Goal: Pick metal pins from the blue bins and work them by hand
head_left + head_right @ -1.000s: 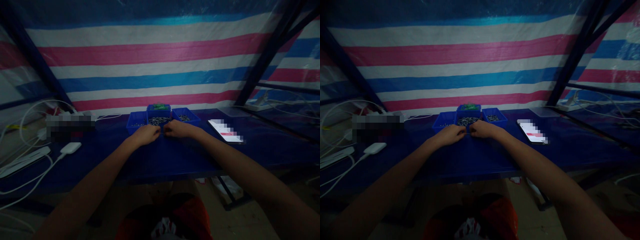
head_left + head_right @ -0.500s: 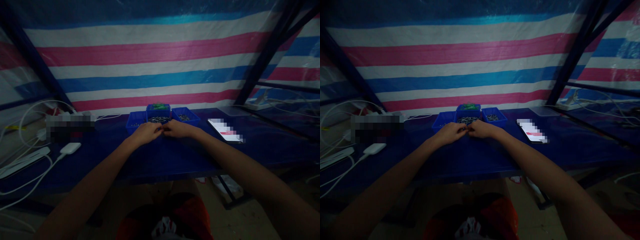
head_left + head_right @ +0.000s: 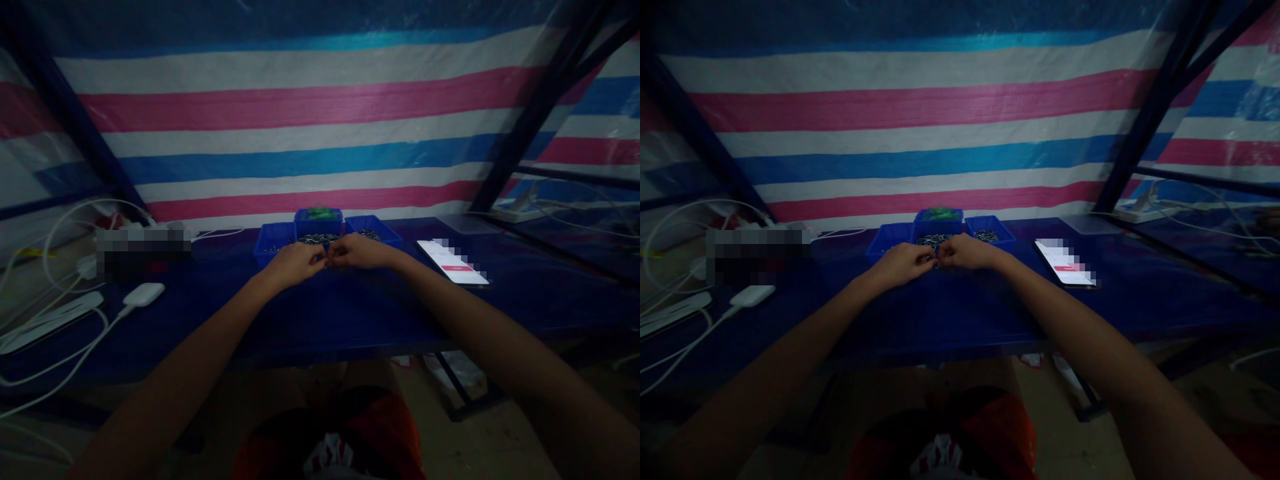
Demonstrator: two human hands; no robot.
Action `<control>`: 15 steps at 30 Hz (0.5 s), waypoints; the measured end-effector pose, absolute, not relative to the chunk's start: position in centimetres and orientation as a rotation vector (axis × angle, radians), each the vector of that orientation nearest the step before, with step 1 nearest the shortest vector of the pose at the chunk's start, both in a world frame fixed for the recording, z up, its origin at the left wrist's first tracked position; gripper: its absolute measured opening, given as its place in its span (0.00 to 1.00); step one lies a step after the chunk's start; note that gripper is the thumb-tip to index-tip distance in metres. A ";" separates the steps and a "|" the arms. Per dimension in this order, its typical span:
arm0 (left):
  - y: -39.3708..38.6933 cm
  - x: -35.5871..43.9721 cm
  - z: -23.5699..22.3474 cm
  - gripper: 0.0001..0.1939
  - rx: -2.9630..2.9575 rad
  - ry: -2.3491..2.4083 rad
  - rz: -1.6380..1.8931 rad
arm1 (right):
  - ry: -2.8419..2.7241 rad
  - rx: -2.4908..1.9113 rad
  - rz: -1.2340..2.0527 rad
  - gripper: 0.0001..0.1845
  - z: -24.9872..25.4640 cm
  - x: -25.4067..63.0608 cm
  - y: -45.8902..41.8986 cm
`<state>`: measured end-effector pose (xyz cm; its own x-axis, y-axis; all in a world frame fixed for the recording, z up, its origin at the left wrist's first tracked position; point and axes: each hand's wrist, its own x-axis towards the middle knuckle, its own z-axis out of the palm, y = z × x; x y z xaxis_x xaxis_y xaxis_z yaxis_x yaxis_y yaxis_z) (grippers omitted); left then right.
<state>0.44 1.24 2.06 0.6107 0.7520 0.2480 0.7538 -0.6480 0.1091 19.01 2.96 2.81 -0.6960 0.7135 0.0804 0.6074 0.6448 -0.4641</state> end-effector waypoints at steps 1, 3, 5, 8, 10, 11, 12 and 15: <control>1.3 0.4 2.1 0.10 -2.818 -1.322 -0.431 | -2.608 -1.064 0.598 0.06 2.9 19.0 2.9; 1.3 0.4 2.0 0.10 -2.825 -1.339 -0.428 | -2.608 -1.055 0.601 0.05 3.0 19.1 2.8; 1.4 0.4 2.0 0.10 -2.818 -1.357 -0.424 | -2.602 -1.034 0.643 0.05 3.1 19.1 2.7; 1.4 0.4 2.0 0.10 -2.816 -1.364 -0.417 | -2.584 -0.992 0.724 0.06 3.2 19.2 2.7; 1.4 0.4 2.1 0.11 -2.819 -1.360 -0.416 | -2.577 -0.985 0.746 0.06 3.2 19.2 2.8; 1.4 0.5 2.1 0.11 -2.818 -1.359 -0.418 | -2.574 -0.991 0.748 0.06 3.2 19.3 2.8; 1.4 0.5 2.1 0.11 -2.815 -1.358 -0.422 | -2.566 -1.002 0.754 0.06 3.1 19.3 2.8; 1.4 0.5 2.0 0.11 -2.814 -1.351 -0.423 | -2.530 -1.048 0.804 0.10 3.0 19.2 2.9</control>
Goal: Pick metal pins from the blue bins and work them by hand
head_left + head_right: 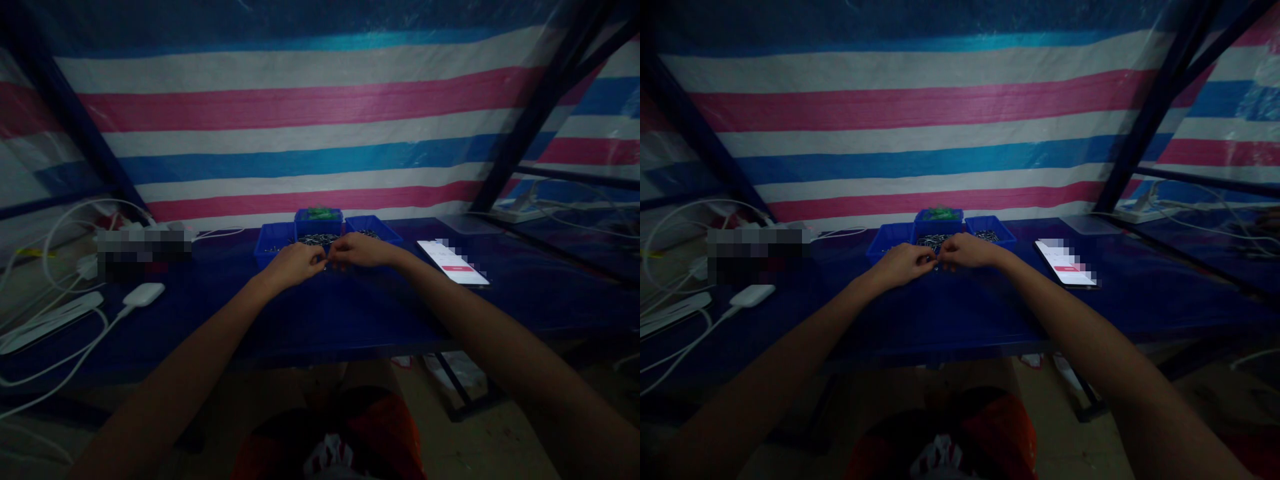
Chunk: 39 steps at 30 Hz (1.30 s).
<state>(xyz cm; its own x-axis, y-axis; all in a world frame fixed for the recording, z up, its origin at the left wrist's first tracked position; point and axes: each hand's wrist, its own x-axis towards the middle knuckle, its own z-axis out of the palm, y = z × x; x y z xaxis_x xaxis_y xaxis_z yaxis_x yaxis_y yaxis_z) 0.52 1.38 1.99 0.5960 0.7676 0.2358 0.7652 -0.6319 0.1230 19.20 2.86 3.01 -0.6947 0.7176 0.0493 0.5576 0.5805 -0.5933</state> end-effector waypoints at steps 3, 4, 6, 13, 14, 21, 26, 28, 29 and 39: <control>1.4 0.5 1.9 0.12 2.795 1.340 0.396 | -2.513 -1.086 0.845 0.12 3.0 19.1 2.7; 1.4 0.6 1.9 0.12 2.800 1.342 0.388 | -2.515 -1.096 0.853 0.12 3.0 19.1 2.7; 1.3 0.6 1.8 0.12 2.813 1.347 0.380 | -2.516 -1.107 0.868 0.13 3.0 19.0 2.6; 1.2 0.6 1.9 0.12 2.821 1.331 0.425 | -2.508 -1.089 0.851 0.13 3.1 19.1 2.7; 1.2 0.6 1.9 0.12 2.824 1.325 0.433 | -2.507 -1.088 0.860 0.14 3.0 19.1 2.7; 1.1 0.6 1.9 0.12 2.816 1.324 0.404 | -2.504 -1.068 0.882 0.15 3.0 19.1 2.7; 1.2 0.6 1.9 0.11 2.830 1.324 0.415 | -2.580 -1.084 0.879 0.10 3.1 19.1 2.6; 1.2 0.6 1.9 0.10 2.837 1.320 0.411 | -2.617 -1.083 0.885 0.09 2.9 19.0 2.7; 1.2 0.6 1.9 0.11 2.839 1.320 0.409 | -2.627 -1.078 0.890 0.08 2.8 19.0 2.7; 1.2 0.6 2.0 0.11 2.825 1.335 0.414 | -2.643 -1.049 0.778 0.08 2.3 18.9 3.0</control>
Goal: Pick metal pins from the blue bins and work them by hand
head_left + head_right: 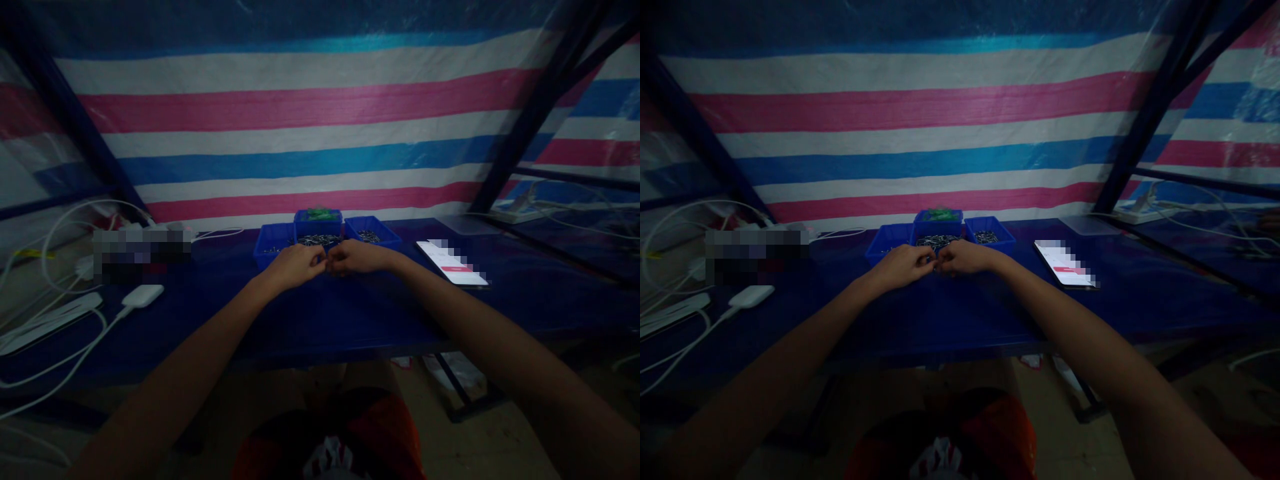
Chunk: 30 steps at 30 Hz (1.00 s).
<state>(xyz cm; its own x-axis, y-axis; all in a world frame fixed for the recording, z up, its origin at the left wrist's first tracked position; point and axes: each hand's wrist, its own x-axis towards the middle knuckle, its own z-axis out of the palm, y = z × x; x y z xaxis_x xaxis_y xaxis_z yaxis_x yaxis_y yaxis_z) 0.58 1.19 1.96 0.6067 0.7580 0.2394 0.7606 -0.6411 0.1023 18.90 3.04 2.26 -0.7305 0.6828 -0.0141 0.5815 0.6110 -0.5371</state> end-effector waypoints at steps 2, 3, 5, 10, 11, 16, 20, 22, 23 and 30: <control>1.2 0.6 1.9 0.11 -2.816 -1.321 -0.426 | -2.652 -1.042 0.731 0.08 2.2 18.8 3.1; 1.2 0.5 1.9 0.11 -2.825 -1.316 -0.432 | -2.659 -1.039 0.699 0.08 2.2 18.8 3.1; 1.2 0.5 1.9 0.11 -2.838 -1.308 -0.437 | -2.672 -1.043 0.644 0.07 2.2 18.6 3.1; 1.2 0.6 1.9 0.11 -2.858 -1.303 -0.439 | -2.681 -1.064 0.587 0.05 2.1 18.4 3.0; 1.2 0.6 1.9 0.11 -2.861 -1.302 -0.442 | -2.682 -1.068 0.586 0.05 2.1 18.3 3.0; 1.4 0.5 1.8 0.12 -2.857 -1.303 -0.428 | -2.690 -1.079 0.573 0.07 1.8 18.3 3.2; 1.5 0.4 1.6 0.11 -2.880 -1.311 -0.413 | -2.694 -1.082 0.553 0.06 1.8 18.3 3.2; 1.6 0.4 1.5 0.11 -2.891 -1.306 -0.406 | -2.686 -1.083 0.557 0.06 1.8 18.3 3.2; 1.6 0.3 1.5 0.11 -2.895 -1.303 -0.399 | -2.684 -1.089 0.554 0.06 1.8 18.3 3.2; 1.5 0.3 1.5 0.10 -2.930 -1.292 -0.287 | -2.707 -1.087 0.417 0.07 1.4 18.3 3.6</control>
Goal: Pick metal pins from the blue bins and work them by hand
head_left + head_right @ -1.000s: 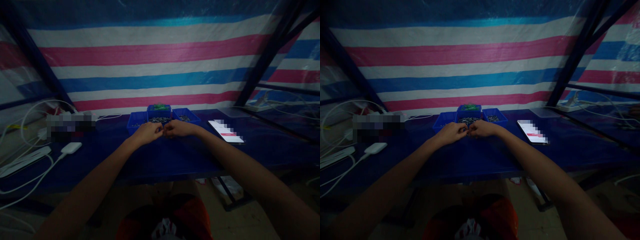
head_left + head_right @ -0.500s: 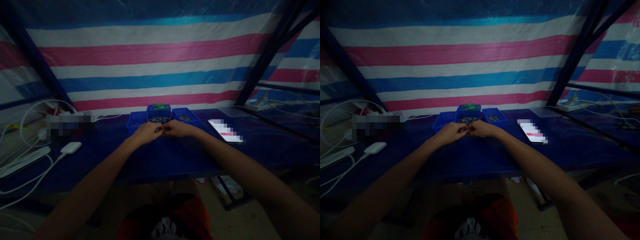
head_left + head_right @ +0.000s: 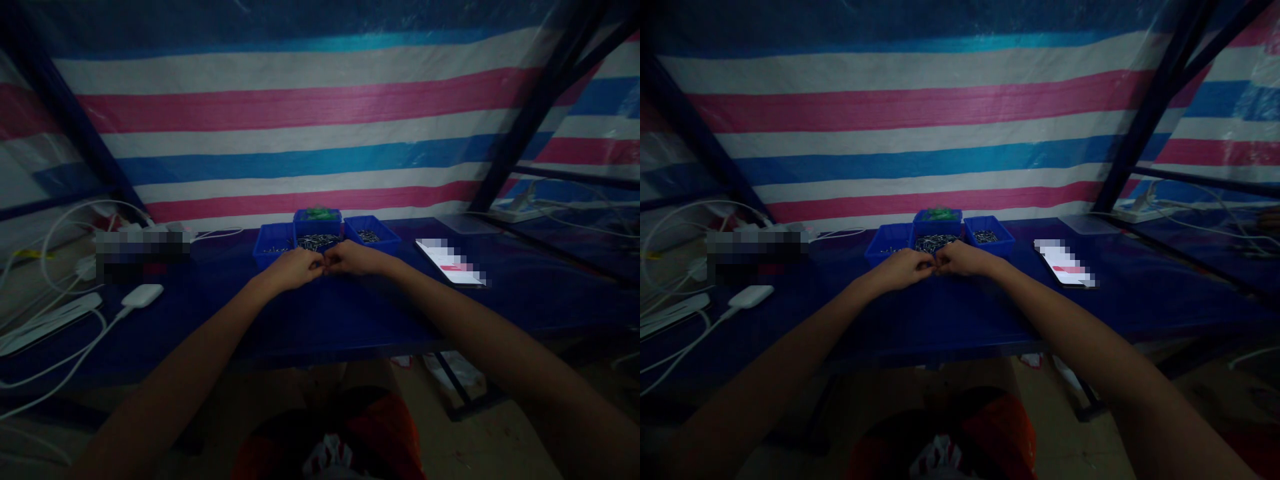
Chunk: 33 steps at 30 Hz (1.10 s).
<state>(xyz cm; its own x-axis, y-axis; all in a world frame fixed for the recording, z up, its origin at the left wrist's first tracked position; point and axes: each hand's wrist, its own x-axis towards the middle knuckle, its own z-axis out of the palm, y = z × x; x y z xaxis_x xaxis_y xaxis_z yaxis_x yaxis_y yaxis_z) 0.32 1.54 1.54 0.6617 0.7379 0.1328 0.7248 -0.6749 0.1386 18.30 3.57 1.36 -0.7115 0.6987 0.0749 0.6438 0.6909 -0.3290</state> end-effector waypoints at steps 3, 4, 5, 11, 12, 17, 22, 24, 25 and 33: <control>1.6 0.3 1.6 0.10 2.793 1.219 0.261 | -2.718 -1.063 0.414 0.06 1.3 18.4 3.7; 1.6 0.3 1.6 0.10 2.789 1.218 0.253 | -2.719 -1.058 0.434 0.06 1.3 18.4 3.6; 1.6 0.2 1.6 0.10 2.783 1.213 0.241 | -2.719 -1.058 0.458 0.07 1.4 18.4 3.6; 1.7 0.1 1.3 0.11 2.740 1.190 0.189 | -2.729 -1.079 0.490 0.07 2.0 18.5 3.3; 1.7 0.1 1.3 0.11 2.743 1.191 0.193 | -2.733 -1.074 0.496 0.07 2.1 18.5 3.3; 1.7 0.1 1.1 0.09 2.759 1.236 0.193 | -2.775 -1.062 0.560 0.10 2.1 19.0 3.4; 1.6 0.1 1.1 0.09 2.754 1.268 0.187 | -2.812 -1.102 0.608 0.10 2.5 19.4 2.9; 1.6 0.1 1.1 0.09 2.748 1.273 0.180 | -2.823 -1.134 0.637 0.10 2.7 19.4 2.8; 1.6 0.1 1.1 0.09 2.743 1.275 0.168 | -2.832 -1.154 0.639 0.10 2.8 19.4 2.7; 1.5 0.0 1.3 0.08 2.724 1.252 0.088 | -2.896 -1.229 0.453 0.10 2.7 19.3 2.9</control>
